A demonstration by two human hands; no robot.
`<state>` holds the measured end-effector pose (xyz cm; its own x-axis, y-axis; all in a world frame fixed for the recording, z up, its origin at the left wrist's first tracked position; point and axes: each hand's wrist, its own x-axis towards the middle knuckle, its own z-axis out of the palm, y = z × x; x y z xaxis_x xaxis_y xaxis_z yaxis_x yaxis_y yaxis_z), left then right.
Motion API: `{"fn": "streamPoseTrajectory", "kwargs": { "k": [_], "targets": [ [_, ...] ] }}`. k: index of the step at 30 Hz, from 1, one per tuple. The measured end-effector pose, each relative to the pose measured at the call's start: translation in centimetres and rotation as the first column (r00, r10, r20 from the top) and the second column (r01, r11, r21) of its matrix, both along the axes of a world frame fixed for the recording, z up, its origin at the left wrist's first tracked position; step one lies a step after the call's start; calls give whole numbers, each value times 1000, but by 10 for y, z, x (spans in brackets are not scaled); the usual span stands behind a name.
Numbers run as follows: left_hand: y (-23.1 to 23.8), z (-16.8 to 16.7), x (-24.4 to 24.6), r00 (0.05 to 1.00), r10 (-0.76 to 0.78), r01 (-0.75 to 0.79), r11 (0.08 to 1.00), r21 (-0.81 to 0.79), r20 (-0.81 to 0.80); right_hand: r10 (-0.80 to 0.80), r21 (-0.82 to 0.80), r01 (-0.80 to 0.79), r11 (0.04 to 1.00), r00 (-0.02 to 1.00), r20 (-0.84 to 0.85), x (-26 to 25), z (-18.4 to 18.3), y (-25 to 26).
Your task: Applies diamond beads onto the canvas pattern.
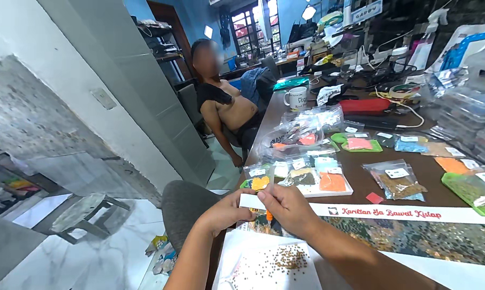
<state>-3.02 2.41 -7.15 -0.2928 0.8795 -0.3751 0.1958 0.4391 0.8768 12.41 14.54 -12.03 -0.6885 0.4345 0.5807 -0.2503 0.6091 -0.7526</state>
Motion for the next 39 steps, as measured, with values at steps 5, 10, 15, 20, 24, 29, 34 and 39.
{"fn": "streamPoseTrajectory", "kwargs": {
  "k": [5, 10, 15, 20, 24, 29, 34, 39],
  "targets": [
    [2, -13, -9, 975, -18, 19, 1000, 2, -221, 156, 62, -163, 985, 983, 92, 2, 1, -3],
    [3, -13, -12, 924, -51, 31, 998, -59, -378, 292, 50, -300, 953, 949, 122, 5, 4, -7],
    [3, -12, -11, 906, -81, 52, 995, -82, -416, 346, 57, -354, 934, 931, 118, 6, 5, -8],
    [5, -13, -12, 895, -102, 65, 993, -100, -435, 348, 64, -361, 930, 925, 155, 7, 4, -9],
    [5, -12, -11, 892, -121, 78, 990, -114, -435, 339, 79, -354, 932, 927, 159, 7, 3, -8],
    [5, -12, -12, 895, -120, 79, 991, -112, -430, 343, 69, -358, 931, 924, 167, 7, 3, -8],
    [5, -11, -11, 893, -119, 79, 991, -110, -434, 347, 81, -362, 929, 924, 159, 7, 1, -8],
    [5, -14, -13, 897, -122, 82, 990, -110, -425, 354, 90, -371, 924, 922, 158, 6, 1, -8]
  ]
}}
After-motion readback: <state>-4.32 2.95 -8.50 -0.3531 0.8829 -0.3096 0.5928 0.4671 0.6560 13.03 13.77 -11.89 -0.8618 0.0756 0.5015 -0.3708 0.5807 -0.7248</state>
